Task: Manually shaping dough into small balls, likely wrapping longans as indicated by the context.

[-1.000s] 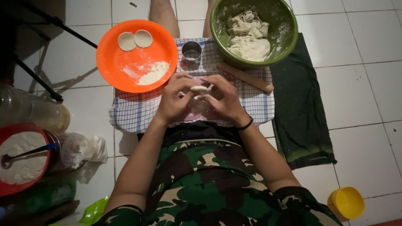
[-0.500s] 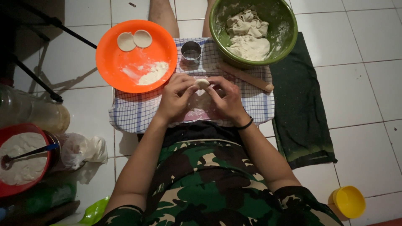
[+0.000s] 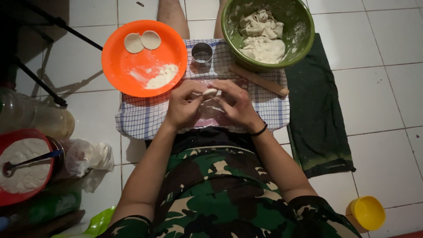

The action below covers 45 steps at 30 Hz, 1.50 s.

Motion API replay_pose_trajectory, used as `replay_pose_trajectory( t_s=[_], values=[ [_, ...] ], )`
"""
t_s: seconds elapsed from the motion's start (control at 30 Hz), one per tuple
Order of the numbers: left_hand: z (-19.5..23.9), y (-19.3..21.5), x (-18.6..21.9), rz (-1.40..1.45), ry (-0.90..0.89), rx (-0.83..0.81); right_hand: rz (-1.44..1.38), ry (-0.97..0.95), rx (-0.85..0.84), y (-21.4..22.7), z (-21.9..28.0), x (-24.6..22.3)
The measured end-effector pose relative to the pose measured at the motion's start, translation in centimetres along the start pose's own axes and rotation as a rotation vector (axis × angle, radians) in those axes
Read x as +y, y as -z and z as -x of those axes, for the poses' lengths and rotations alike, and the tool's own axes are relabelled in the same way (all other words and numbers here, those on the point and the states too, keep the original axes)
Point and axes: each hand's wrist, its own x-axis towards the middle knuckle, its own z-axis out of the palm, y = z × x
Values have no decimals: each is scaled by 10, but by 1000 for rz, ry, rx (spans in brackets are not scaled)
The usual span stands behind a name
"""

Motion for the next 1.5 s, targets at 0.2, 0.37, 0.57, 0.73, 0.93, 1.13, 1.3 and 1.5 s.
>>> replay_pose_trajectory(
  t_s=[0.2, 0.37, 0.57, 0.73, 0.93, 1.13, 1.3, 1.5],
  values=[
    [1, 2, -14, -60, -67, -62, 65, -51, 46, 0, 13, 21],
    [-2, 4, -18, -62, -115, -82, 62, -5, 51, 1, 12, 15],
    [1, 4, -11, -100, -29, -84, 104, 23, 41, 2, 6, 8],
    [0, 2, -10, -142, -44, -72, 80, -34, 89, 0, 9, 8],
    [2, 1, -11, -129, -9, -33, 91, -39, 94, 0, 13, 12],
    [2, 2, -10, -75, -2, -3, 61, -41, 50, -3, 7, 12],
    [-2, 2, -19, -98, -140, -26, 103, -80, 89, 0, 13, 21],
    [-1, -3, -5, -71, -100, -4, 131, -18, 66, -3, 17, 28]
  ],
)
